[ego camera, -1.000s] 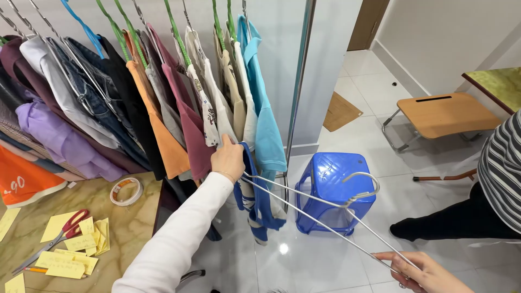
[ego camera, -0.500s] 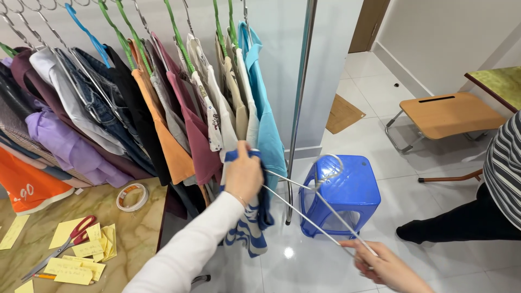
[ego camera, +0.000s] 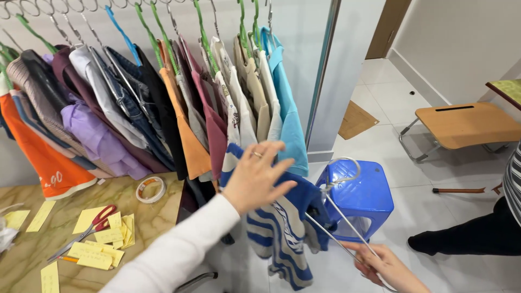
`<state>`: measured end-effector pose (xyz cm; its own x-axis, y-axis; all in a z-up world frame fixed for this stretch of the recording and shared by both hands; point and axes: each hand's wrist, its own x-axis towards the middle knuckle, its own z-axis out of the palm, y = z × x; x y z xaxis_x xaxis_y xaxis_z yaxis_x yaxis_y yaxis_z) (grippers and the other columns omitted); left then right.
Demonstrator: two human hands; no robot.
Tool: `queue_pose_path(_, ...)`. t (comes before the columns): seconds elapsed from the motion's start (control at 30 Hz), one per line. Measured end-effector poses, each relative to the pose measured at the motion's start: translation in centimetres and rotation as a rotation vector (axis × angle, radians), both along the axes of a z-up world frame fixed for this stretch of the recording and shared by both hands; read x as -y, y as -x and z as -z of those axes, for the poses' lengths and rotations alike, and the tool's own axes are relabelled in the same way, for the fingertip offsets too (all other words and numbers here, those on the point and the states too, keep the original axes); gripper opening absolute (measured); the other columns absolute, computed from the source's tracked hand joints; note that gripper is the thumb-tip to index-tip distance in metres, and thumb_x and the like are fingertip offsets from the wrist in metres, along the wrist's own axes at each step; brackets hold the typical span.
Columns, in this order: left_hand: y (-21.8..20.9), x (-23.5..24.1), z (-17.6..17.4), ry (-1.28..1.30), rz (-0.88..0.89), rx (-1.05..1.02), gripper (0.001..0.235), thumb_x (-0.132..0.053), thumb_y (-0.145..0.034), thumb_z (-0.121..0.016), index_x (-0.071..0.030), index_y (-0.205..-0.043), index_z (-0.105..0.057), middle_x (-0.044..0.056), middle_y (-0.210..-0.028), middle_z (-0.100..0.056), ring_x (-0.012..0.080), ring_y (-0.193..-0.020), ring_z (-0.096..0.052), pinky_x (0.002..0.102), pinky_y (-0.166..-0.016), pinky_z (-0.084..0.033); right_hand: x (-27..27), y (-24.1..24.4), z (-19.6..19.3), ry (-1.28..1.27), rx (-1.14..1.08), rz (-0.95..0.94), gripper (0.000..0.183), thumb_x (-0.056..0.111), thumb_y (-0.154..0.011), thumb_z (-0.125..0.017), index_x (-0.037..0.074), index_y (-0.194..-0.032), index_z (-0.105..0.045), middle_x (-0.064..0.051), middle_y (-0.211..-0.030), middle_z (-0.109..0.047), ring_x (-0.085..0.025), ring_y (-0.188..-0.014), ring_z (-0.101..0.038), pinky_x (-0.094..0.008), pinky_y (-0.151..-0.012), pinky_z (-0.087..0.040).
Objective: The person picks up folded clothes from a table, unfolds them, and places them onto hangers. They then hang the clothes on a metal clothing rack. The person handles several different shirts and garments one by one.
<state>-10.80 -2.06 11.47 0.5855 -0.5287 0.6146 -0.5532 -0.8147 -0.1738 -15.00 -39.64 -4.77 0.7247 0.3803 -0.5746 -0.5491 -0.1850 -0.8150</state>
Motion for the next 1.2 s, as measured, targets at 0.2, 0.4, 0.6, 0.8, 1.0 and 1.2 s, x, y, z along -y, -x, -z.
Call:
queue_pose_path(0.2, -2.3, -1.1, 3.0, -0.264, 0.057, -0.24, 0.045, -0.058, -0.106, -0.056, -0.016, -0.091, -0.054, 0.001, -0.07, -0.074, 0.0212, -0.061, -0.072, 0.038, -0.081, -0.055, 6.9, -0.5, -2.1, -0.028, 0.324, -0.284, 0.067, 0.043, -0.092, -0.059, 0.0, -0.137, -0.085, -0.013, -0.063, -0.056, -0.023, -0.043, -0.052, -0.033, -0.028, -0.041)
queue_pose_path(0.4, 0.9, 0.2, -0.9, 0.028, 0.053, 0.005, 0.057, -0.067, -0.101, -0.056, -0.019, -0.073, -0.044, -0.005, -0.047, -0.044, 0.0157, -0.04, -0.042, 0.033, -0.039, -0.026, 7.4, -2.4, -2.5, -0.863, -0.015, -0.581, 0.124, 0.1, -0.089, -0.024, -0.001, -0.16, -0.037, -0.032, -0.059, -0.063, -0.038, -0.043, -0.062, -0.045, -0.04, -0.053)
queue_pose_path(0.6, 2.8, 1.7, -6.2, 0.003, 0.022, 0.157, 0.059, -0.068, -0.103, -0.056, -0.019, -0.075, -0.038, -0.008, -0.049, -0.042, 0.0108, -0.039, -0.041, 0.031, -0.039, -0.022, -3.0, -0.6, -9.6, 0.297, 0.176, -0.274, 0.064, 0.008, -0.094, -0.036, 0.016, -0.157, -0.048, -0.021, -0.061, -0.071, -0.021, -0.045, -0.048, -0.032, -0.05, -0.043)
queue_pose_path(0.8, 3.8, -3.1, -7.3, -0.082, -0.19, 0.13, 0.057, -0.068, -0.105, -0.06, -0.023, -0.073, -0.045, -0.01, -0.05, -0.044, 0.0047, -0.042, -0.044, 0.027, -0.04, -0.026, 1.3, -5.7, -2.0, 0.894, 0.556, -0.42, 0.031, 0.053, -0.085, -0.085, 0.028, -0.102, -0.076, 0.005, -0.054, -0.057, -0.01, -0.053, -0.05, -0.029, -0.058, -0.036)
queue_pose_path(1.0, 4.2, -2.4, -7.3, -0.136, -0.159, 0.216, 0.066, -0.07, -0.106, -0.065, -0.02, -0.074, -0.036, -0.011, -0.052, -0.043, 0.0057, -0.044, -0.043, 0.029, -0.043, -0.022, -6.1, -3.1, -5.9, 0.177, 1.149, -0.189, 0.051, 0.016, -0.084, -0.084, 0.022, -0.133, -0.073, 0.002, -0.108, -0.069, -0.008, -0.056, -0.05, -0.023, -0.052, -0.051)
queue_pose_path(1.2, 6.0, -1.6, -9.0, -0.065, -0.15, 0.198, 0.048, -0.063, -0.097, -0.071, -0.024, -0.074, -0.054, -0.005, -0.054, -0.056, 0.0139, -0.047, -0.058, 0.023, -0.05, -0.044, -11.3, -6.6, -0.5, 0.325, 1.168, -0.294, 0.026, 0.028, -0.078, -0.09, 0.016, -0.094, -0.073, -0.002, -0.06, -0.063, -0.025, -0.052, -0.064, -0.037, -0.055, -0.055)
